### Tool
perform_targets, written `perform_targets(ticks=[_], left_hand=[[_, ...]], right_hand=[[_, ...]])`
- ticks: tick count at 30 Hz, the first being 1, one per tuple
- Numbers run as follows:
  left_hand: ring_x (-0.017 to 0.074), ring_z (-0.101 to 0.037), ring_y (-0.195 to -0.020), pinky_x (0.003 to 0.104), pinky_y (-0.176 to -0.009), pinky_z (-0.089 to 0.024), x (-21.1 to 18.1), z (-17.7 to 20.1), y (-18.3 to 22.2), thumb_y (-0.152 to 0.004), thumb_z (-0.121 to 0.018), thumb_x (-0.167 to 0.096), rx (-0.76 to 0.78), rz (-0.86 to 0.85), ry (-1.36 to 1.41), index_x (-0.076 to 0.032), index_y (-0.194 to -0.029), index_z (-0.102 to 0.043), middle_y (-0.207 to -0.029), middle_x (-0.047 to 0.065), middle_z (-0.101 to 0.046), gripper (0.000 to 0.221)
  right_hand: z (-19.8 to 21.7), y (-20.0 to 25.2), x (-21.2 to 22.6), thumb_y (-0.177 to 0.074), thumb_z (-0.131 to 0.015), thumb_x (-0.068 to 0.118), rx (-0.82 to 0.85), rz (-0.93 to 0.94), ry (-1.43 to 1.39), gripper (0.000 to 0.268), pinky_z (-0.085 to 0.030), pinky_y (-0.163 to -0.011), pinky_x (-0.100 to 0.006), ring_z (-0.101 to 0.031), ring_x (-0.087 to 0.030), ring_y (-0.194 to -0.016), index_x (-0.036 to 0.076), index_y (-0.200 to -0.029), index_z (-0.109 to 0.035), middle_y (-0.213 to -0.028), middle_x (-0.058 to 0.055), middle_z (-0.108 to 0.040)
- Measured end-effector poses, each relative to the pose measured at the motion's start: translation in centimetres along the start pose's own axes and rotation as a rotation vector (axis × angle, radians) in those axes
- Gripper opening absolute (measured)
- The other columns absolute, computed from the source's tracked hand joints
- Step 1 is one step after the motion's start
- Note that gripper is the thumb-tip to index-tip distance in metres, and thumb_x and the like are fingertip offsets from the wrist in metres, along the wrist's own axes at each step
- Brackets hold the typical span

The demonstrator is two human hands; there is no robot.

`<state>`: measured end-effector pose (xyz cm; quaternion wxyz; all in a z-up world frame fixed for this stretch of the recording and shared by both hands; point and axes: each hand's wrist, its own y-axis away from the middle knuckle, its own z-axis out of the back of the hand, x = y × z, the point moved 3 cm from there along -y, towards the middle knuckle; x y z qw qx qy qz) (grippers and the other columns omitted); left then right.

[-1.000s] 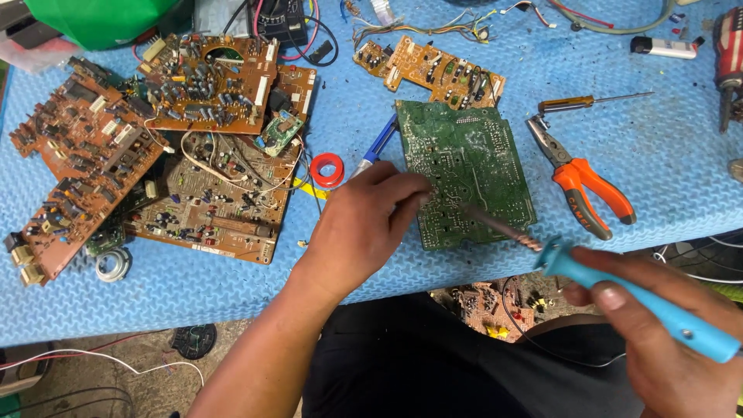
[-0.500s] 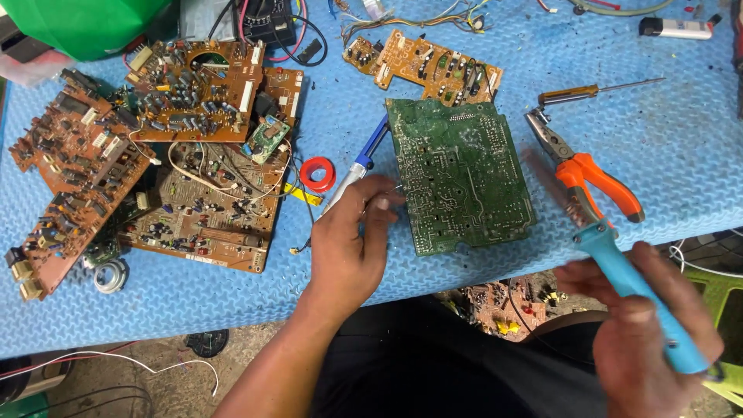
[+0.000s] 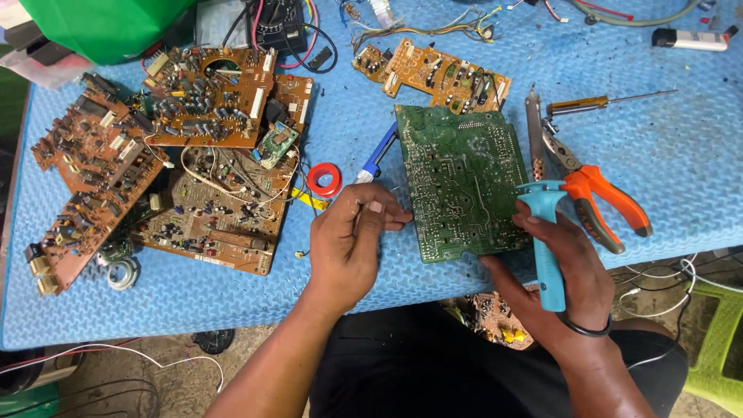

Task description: Desoldering and removing electronic components from a printed circuit board using a soldering iron and a desoldering pump.

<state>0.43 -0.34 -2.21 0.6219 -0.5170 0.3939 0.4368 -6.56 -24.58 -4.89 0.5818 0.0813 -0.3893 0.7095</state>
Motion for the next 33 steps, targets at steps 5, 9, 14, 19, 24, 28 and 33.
perform_targets(ticks=[5,9,14,19,24,28,33], left_hand=[[0.027,-0.078,-0.094,0.036,-0.082,-0.069,-0.8,0.0,-0.2,-0.108,-0.042,-0.01,0.062,-0.053,0.113,-0.002,-0.104,-0.058,-0.098,0.013,-0.066,0.019],[0.0285,-0.081,-0.09,0.033,-0.079,-0.066,-0.9,0.2,-0.2,-0.109,-0.043,-0.012,0.017,-0.091,0.063,-0.004,-0.11,-0.056,-0.096,0.011,-0.068,0.015],[0.0206,-0.077,-0.083,0.033,-0.079,-0.063,-1.2,0.4,-0.2,-0.108,-0.043,-0.016,-0.031,-0.103,-0.069,-0.006,-0.109,-0.058,-0.089,0.009,-0.076,0.018],[0.0219,-0.077,-0.08,0.033,-0.075,-0.065,-0.5,0.4,-0.2,-0.108,-0.042,-0.012,-0.019,-0.127,-0.039,-0.005,-0.112,-0.059,-0.091,0.01,-0.072,0.019],[0.0209,-0.074,-0.077,0.032,-0.072,-0.066,-0.5,0.3,-0.2,-0.106,-0.044,-0.008,-0.022,-0.14,-0.019,-0.004,-0.115,-0.057,-0.09,0.011,-0.069,0.016],[0.0227,-0.075,-0.076,0.033,-0.073,-0.064,-0.5,0.3,-0.2,-0.106,-0.048,-0.006,-0.005,-0.108,0.039,-0.003,-0.118,-0.052,-0.092,0.014,-0.07,0.013],[0.0273,-0.078,-0.083,0.036,-0.075,-0.066,-0.4,0.2,-0.4,-0.105,-0.049,-0.006,0.0,-0.09,0.074,-0.001,-0.122,-0.044,-0.1,0.019,-0.073,0.019]], right_hand=[[1.7,-1.5,1.1,-0.089,-0.091,0.014,-0.191,0.24,0.041,0.059,-0.051,-0.119,-0.052,-0.071,-0.036,-0.122,-0.001,-0.127,-0.048,-0.128,-0.019,-0.072],[3.3,-3.8,1.7,-0.084,-0.095,0.012,-0.165,0.083,0.095,0.045,-0.054,-0.109,-0.042,-0.073,-0.032,-0.12,-0.002,-0.121,-0.074,-0.127,-0.017,-0.075],[3.6,-5.2,1.2,-0.085,-0.084,-0.014,-0.34,-0.047,-0.313,0.062,-0.063,-0.093,-0.048,-0.072,-0.041,-0.107,-0.005,-0.13,-0.042,-0.134,-0.042,-0.062],[4.7,-7.2,1.4,-0.092,-0.079,-0.032,-0.421,0.114,-0.308,0.073,-0.064,-0.102,-0.055,-0.059,-0.05,-0.134,-0.006,-0.144,-0.034,-0.142,-0.037,-0.044],[5.2,-7.8,1.3,-0.099,-0.071,-0.036,-0.415,0.096,-0.327,0.073,-0.062,-0.098,-0.051,-0.063,-0.049,-0.124,0.0,-0.148,-0.03,-0.144,-0.046,-0.05],[5.1,-7.8,0.8,-0.102,-0.07,-0.035,-0.455,0.04,-0.372,0.068,-0.063,-0.098,-0.05,-0.059,-0.044,-0.124,0.0,-0.147,-0.033,-0.149,-0.035,-0.042],[5.3,-7.4,1.4,-0.105,-0.068,-0.033,-0.412,0.016,-0.269,0.066,-0.06,-0.088,-0.049,-0.068,-0.05,-0.104,0.0,-0.147,-0.029,-0.145,-0.046,-0.05]])
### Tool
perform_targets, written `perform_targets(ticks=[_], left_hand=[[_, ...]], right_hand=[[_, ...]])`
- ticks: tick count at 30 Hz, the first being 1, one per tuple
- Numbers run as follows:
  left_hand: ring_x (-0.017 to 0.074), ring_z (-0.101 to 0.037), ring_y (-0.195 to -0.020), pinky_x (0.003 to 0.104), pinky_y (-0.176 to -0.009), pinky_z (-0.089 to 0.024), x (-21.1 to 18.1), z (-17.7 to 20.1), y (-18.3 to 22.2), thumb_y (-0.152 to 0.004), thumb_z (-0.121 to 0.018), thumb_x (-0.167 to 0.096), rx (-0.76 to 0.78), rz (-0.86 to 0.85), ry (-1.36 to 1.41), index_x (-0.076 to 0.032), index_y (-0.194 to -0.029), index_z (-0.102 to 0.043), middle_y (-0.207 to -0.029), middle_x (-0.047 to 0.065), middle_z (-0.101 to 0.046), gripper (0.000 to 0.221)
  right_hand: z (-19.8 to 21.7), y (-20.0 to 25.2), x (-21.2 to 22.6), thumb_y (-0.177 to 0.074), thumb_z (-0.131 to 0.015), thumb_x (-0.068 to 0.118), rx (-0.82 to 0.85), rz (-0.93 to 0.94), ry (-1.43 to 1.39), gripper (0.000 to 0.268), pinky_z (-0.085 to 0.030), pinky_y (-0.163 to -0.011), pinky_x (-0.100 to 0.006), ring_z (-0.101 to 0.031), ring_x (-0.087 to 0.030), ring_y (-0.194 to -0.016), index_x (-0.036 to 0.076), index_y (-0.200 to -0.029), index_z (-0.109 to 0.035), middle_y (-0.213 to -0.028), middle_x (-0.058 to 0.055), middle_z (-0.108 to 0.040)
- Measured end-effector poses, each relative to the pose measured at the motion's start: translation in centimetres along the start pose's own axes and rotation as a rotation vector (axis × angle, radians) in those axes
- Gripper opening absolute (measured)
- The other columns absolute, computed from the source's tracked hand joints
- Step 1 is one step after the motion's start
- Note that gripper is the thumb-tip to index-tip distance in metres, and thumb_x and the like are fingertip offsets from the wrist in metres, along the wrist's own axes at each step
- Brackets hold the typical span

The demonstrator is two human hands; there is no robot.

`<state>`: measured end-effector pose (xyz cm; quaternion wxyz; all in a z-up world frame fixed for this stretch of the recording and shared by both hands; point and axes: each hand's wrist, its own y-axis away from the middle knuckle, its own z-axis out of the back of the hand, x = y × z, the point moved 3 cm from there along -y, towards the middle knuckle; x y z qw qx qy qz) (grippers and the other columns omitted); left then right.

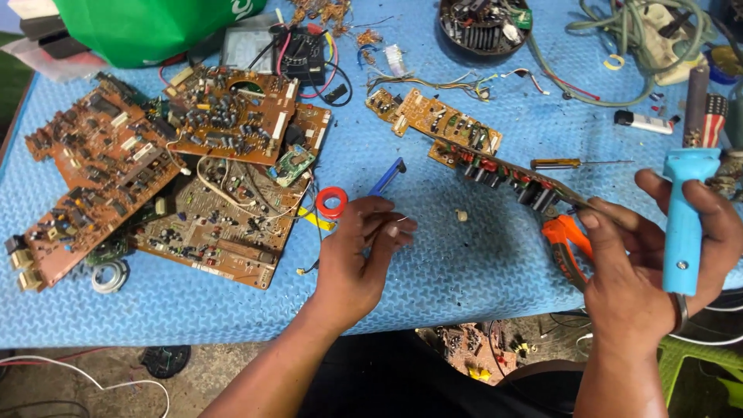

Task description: Desoldering and removing electronic components from a printed circuit board using a soldering iron and a desoldering pump.

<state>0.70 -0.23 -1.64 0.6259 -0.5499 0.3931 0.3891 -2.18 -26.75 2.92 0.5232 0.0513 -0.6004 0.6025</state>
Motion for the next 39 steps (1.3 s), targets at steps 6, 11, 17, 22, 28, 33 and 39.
perform_targets(ticks=[6,11,17,22,28,33,39], left_hand=[[0.0344,-0.077,-0.11,0.04,-0.094,-0.068,0.1,0.0,-0.1,-0.105,-0.05,-0.007,-0.01,0.041,0.064,0.006,-0.121,-0.054,-0.112,0.023,-0.074,0.021],[0.0227,-0.082,-0.095,0.033,-0.083,-0.067,0.0,0.4,0.0,-0.105,-0.053,-0.012,-0.047,0.056,-0.047,-0.005,-0.111,-0.061,-0.1,0.01,-0.079,0.012],[0.0285,-0.08,-0.085,0.037,-0.077,-0.067,-0.1,0.4,0.0,-0.106,-0.052,-0.011,-0.063,0.044,0.042,0.0,-0.112,-0.052,-0.094,0.016,-0.073,0.013],[0.0279,-0.08,-0.086,0.036,-0.079,-0.069,0.1,0.2,0.1,-0.104,-0.054,-0.009,-0.067,0.062,0.035,0.0,-0.11,-0.053,-0.093,0.018,-0.075,0.011],[0.0218,-0.08,-0.08,0.034,-0.073,-0.067,0.1,0.1,0.2,-0.103,-0.057,-0.013,-0.013,0.056,-0.088,-0.005,-0.105,-0.058,-0.085,0.01,-0.077,0.009],[0.0207,-0.081,-0.096,0.032,-0.082,-0.065,0.1,-0.1,0.0,-0.104,-0.055,-0.016,0.118,0.099,-0.079,-0.007,-0.109,-0.064,-0.106,0.007,-0.079,0.013],[0.0282,-0.071,-0.122,0.039,-0.095,-0.06,-0.1,-0.4,0.0,-0.105,-0.05,-0.013,0.292,0.065,-0.069,-0.006,-0.112,-0.055,-0.136,0.015,-0.069,0.011]], right_hand=[[0.1,2.0,-0.7,-0.107,-0.074,-0.03,-0.064,-0.107,0.035,0.067,-0.048,-0.073,-0.03,-0.072,-0.042,-0.11,0.001,-0.149,-0.033,-0.148,-0.04,-0.059],[0.1,4.8,-2.0,-0.094,-0.07,-0.028,-0.007,-0.001,-0.183,0.073,-0.057,-0.111,-0.049,-0.055,-0.045,-0.141,-0.001,-0.151,-0.032,-0.147,-0.045,-0.048],[-0.3,7.3,-1.6,-0.085,-0.076,-0.021,0.056,0.034,-0.118,0.078,-0.062,-0.101,-0.054,-0.063,-0.049,-0.125,0.004,-0.146,-0.034,-0.143,-0.044,-0.05],[0.6,8.3,-3.3,-0.084,-0.084,-0.005,0.156,0.125,0.036,0.078,-0.053,-0.116,-0.059,-0.066,-0.046,-0.128,0.011,-0.145,-0.038,-0.133,-0.034,-0.06],[0.3,8.5,-2.2,-0.085,-0.091,0.012,0.238,0.199,0.234,0.071,-0.055,-0.122,-0.057,-0.067,-0.041,-0.133,0.01,-0.14,-0.046,-0.124,-0.018,-0.071],[-0.2,8.7,-1.5,-0.089,-0.088,0.014,0.275,0.231,0.259,0.067,-0.056,-0.12,-0.054,-0.067,-0.04,-0.132,0.012,-0.139,-0.044,-0.13,-0.016,-0.069],[-0.3,9.2,-1.7,-0.09,-0.088,0.018,0.305,0.251,0.269,0.074,-0.056,-0.12,-0.052,-0.063,-0.039,-0.137,0.016,-0.145,-0.039,-0.136,-0.016,-0.066]])
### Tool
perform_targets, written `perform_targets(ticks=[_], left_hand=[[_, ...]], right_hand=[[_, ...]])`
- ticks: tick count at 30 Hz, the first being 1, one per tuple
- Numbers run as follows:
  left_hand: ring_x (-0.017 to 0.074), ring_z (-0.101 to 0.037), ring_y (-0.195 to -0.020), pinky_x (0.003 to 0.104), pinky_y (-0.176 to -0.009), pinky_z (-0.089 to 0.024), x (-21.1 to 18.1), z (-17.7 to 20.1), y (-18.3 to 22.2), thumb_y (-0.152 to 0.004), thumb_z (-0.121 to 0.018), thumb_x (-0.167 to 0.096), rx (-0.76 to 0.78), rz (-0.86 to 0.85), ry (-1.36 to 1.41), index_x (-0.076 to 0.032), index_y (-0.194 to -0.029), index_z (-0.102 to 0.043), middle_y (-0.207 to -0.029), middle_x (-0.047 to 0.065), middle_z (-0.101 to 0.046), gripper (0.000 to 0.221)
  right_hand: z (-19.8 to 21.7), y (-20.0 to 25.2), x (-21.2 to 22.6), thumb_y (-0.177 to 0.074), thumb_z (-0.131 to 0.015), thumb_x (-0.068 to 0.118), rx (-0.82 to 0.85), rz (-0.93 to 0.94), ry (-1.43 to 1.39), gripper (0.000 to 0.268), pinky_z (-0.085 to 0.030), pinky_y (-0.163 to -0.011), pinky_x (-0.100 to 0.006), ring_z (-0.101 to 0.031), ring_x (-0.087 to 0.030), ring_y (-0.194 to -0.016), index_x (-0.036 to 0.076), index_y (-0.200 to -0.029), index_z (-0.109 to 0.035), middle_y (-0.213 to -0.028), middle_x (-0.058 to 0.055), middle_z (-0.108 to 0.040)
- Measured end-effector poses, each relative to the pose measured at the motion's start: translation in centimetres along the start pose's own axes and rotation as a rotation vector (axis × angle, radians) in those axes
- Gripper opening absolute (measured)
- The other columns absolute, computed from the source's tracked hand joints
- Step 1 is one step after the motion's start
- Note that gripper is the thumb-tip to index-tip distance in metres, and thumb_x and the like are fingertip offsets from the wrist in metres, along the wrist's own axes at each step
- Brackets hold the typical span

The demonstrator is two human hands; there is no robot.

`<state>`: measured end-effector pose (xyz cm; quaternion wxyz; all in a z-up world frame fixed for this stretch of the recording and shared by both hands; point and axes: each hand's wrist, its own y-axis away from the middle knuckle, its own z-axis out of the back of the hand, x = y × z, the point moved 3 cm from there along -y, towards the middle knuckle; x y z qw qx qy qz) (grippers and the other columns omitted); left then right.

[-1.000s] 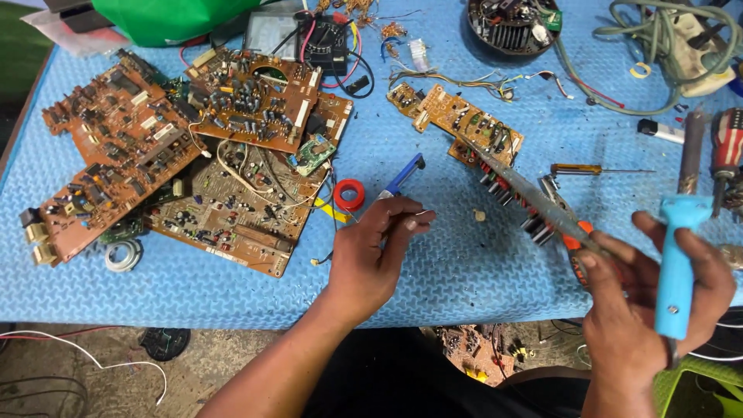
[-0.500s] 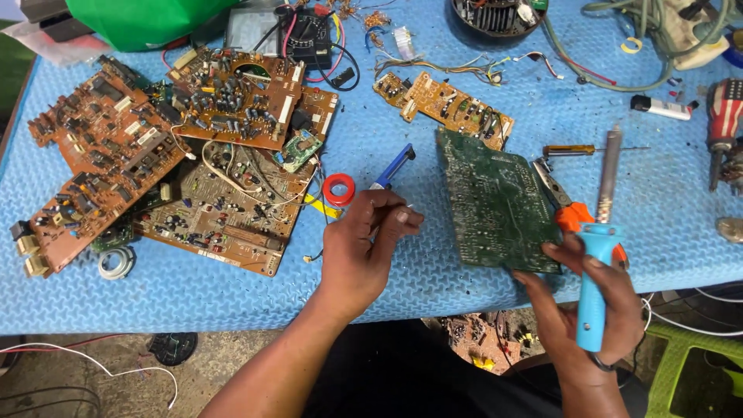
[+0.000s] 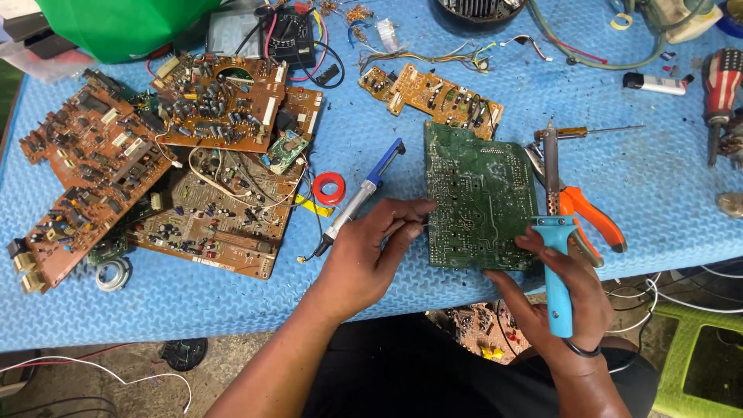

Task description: Desoldering and removing electronic components from a printed circuit board using a soldering iron and a desoldering pump.

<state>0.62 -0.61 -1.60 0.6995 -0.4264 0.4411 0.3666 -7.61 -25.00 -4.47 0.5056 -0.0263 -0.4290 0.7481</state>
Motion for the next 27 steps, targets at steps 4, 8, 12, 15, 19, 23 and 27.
perform_targets(ticks=[4,8,12,15,19,23,27], left_hand=[[0.0229,-0.074,-0.112,0.034,-0.089,-0.055,-0.3,0.1,0.1,-0.107,-0.049,-0.017,0.054,0.015,-0.043,-0.012,-0.128,-0.061,-0.123,0.008,-0.074,0.025],[0.0202,-0.072,-0.113,0.034,-0.093,-0.054,-1.0,0.5,0.2,-0.108,-0.048,-0.021,0.044,-0.035,-0.043,-0.011,-0.125,-0.062,-0.127,0.005,-0.073,0.025],[0.0398,-0.06,-0.136,0.051,-0.114,-0.055,-0.8,-0.1,0.6,-0.112,-0.043,-0.013,0.049,-0.221,0.321,-0.002,-0.113,-0.048,-0.142,0.025,-0.057,0.013],[0.0303,-0.074,-0.11,0.039,-0.094,-0.062,-0.4,0.0,0.6,-0.11,-0.044,-0.014,-0.059,-0.162,0.298,-0.003,-0.111,-0.048,-0.135,0.025,-0.06,0.012],[0.0125,-0.046,-0.059,0.031,-0.057,-0.039,0.5,0.3,0.1,-0.103,-0.057,-0.013,-0.208,-0.035,-0.065,-0.007,-0.106,-0.059,-0.079,0.003,-0.059,0.007],[0.0157,-0.052,-0.055,0.036,-0.054,-0.039,-0.2,-0.1,-0.7,-0.098,-0.064,-0.03,-0.069,0.145,-0.196,-0.011,-0.114,-0.067,-0.063,0.002,-0.053,0.025],[0.0168,-0.051,-0.051,0.039,-0.046,-0.031,-0.5,-1.0,-1.9,-0.099,-0.056,-0.047,-0.152,0.024,-0.413,-0.014,-0.1,-0.075,-0.058,0.0,-0.045,0.038]], right_hand=[[-0.3,0.3,-0.3,-0.088,-0.089,0.02,-0.016,-0.064,0.008,0.07,-0.056,-0.114,-0.045,-0.068,-0.033,-0.132,0.014,-0.139,-0.042,-0.133,-0.012,-0.07],[0.6,-0.9,0.8,-0.085,-0.09,0.017,-0.022,-0.147,0.001,0.057,-0.055,-0.115,-0.046,-0.069,-0.033,-0.13,0.007,-0.128,-0.054,-0.13,-0.016,-0.072],[0.7,-1.4,0.0,-0.083,-0.091,0.002,-0.187,-0.198,-0.15,0.047,-0.058,-0.108,-0.042,-0.075,-0.033,-0.113,-0.001,-0.115,-0.056,-0.118,-0.023,-0.073],[1.1,-2.3,-0.4,-0.088,-0.079,-0.022,-0.292,-0.213,-0.347,0.068,-0.062,-0.086,-0.04,-0.071,-0.042,-0.116,0.004,-0.136,-0.04,-0.124,-0.044,-0.063],[2.0,-4.0,0.0,-0.096,-0.069,-0.029,-0.378,-0.158,-0.366,0.064,-0.061,-0.104,-0.054,-0.065,-0.049,-0.12,0.001,-0.14,-0.034,-0.132,-0.045,-0.055],[2.2,-5.0,-0.2,-0.099,-0.068,-0.033,-0.42,-0.171,-0.358,0.061,-0.06,-0.108,-0.052,-0.064,-0.049,-0.122,-0.004,-0.142,-0.035,-0.13,-0.046,-0.054],[2.6,-5.8,-0.7,-0.101,-0.07,-0.027,-0.368,-0.177,-0.339,0.062,-0.06,-0.101,-0.052,-0.065,-0.052,-0.12,-0.003,-0.144,-0.033,-0.134,-0.05,-0.056]])
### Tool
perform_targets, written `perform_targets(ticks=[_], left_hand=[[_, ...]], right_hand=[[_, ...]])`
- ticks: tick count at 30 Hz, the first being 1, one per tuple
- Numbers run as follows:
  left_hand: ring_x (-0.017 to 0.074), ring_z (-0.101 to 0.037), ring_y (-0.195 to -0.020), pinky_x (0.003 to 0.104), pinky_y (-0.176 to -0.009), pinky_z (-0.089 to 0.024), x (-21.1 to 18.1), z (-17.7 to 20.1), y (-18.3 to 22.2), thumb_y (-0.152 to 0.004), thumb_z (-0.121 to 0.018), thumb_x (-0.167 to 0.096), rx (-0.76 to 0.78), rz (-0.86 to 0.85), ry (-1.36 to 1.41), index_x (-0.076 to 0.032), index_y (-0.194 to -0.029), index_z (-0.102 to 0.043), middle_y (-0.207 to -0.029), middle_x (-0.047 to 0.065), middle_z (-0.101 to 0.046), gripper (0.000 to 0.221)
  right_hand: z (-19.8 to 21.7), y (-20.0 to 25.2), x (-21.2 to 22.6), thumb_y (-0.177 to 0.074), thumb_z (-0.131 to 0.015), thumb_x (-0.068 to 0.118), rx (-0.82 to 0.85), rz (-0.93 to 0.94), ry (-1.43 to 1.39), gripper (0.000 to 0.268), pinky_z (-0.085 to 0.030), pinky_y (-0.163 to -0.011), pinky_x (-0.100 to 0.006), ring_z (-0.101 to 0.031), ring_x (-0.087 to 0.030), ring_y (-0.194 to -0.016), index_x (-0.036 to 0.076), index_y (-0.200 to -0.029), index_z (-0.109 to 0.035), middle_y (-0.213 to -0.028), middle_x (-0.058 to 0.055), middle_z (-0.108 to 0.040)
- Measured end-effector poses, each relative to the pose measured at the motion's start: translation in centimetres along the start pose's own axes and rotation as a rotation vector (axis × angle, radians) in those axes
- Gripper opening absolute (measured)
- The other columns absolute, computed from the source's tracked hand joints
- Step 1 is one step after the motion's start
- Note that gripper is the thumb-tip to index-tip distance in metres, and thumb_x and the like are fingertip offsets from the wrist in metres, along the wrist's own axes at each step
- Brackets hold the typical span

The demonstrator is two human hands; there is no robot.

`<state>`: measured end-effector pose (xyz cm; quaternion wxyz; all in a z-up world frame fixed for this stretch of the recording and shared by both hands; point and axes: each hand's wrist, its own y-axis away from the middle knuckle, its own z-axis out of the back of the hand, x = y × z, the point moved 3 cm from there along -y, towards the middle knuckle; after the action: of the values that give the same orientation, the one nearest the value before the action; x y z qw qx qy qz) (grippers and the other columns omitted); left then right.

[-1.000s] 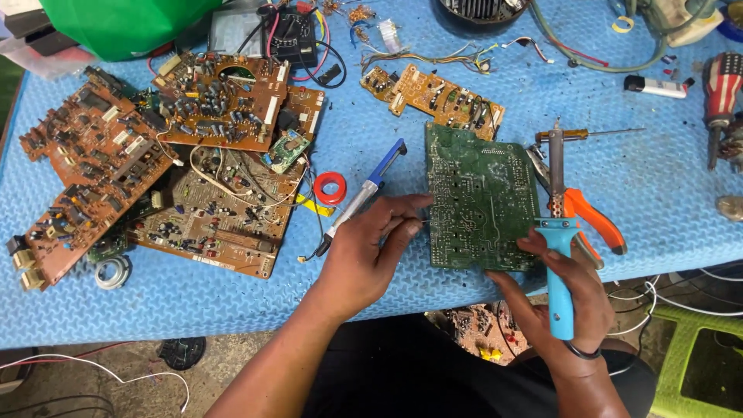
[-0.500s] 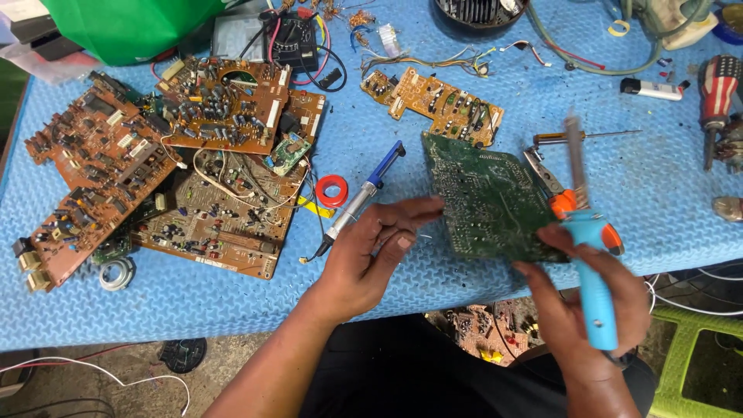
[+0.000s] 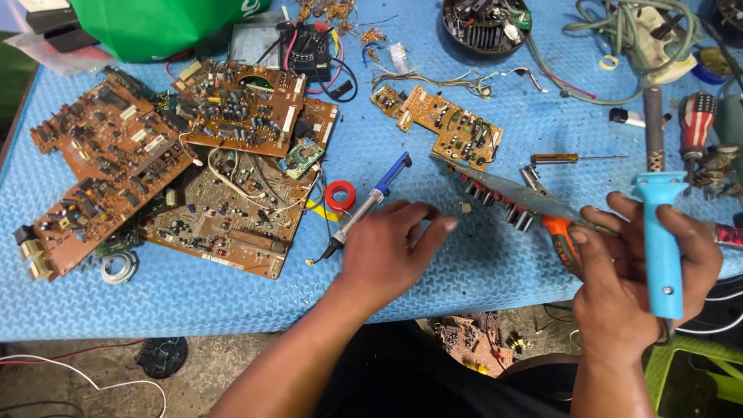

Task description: Desoldering and removing electronic components from a printed circuit board using a soldering iron and a desoldering pump.

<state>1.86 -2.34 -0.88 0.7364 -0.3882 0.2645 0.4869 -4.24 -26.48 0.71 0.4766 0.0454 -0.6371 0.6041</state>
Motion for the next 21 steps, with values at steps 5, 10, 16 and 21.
perform_targets(ticks=[5,10,16,21], left_hand=[[0.0274,-0.068,-0.058,0.045,-0.044,-0.043,-1.5,-1.0,-1.9,-0.087,-0.06,-0.062,-0.099,0.001,-0.145,-0.024,-0.097,-0.083,-0.074,0.001,-0.066,0.045],[0.0285,-0.071,-0.072,0.046,-0.05,-0.047,-1.3,-2.9,-3.0,-0.082,-0.063,-0.066,-0.157,0.023,-0.16,-0.022,-0.098,-0.081,-0.082,0.0,-0.066,0.05],[0.029,-0.069,-0.065,0.047,-0.041,-0.043,-1.4,-3.8,-2.9,-0.088,-0.071,-0.05,-0.26,-0.145,-0.179,-0.022,-0.096,-0.077,-0.08,-0.002,-0.063,0.03],[0.0242,-0.064,-0.058,0.043,-0.04,-0.039,-2.7,-3.3,-2.7,-0.095,-0.072,-0.038,-0.414,-0.253,-0.129,-0.021,-0.107,-0.074,-0.079,-0.003,-0.061,0.02]], right_hand=[[0.3,-0.1,-0.3,-0.104,-0.068,-0.029,0.007,-0.006,-0.018,0.065,-0.059,-0.113,-0.057,-0.06,-0.049,-0.134,0.003,-0.15,-0.034,-0.138,-0.042,-0.053],[0.1,0.4,-0.2,-0.103,-0.067,-0.03,-0.014,-0.015,-0.026,0.065,-0.06,-0.11,-0.056,-0.061,-0.048,-0.132,0.002,-0.148,-0.035,-0.14,-0.038,-0.05],[0.1,0.5,0.4,-0.102,-0.066,-0.024,-0.011,-0.039,-0.009,0.061,-0.06,-0.108,-0.057,-0.06,-0.049,-0.13,0.001,-0.148,-0.033,-0.143,-0.037,-0.046],[0.2,0.5,0.8,-0.107,-0.064,-0.023,0.006,0.007,0.003,0.056,-0.062,-0.106,-0.059,-0.06,-0.049,-0.129,0.001,-0.147,-0.033,-0.145,-0.033,-0.043]])
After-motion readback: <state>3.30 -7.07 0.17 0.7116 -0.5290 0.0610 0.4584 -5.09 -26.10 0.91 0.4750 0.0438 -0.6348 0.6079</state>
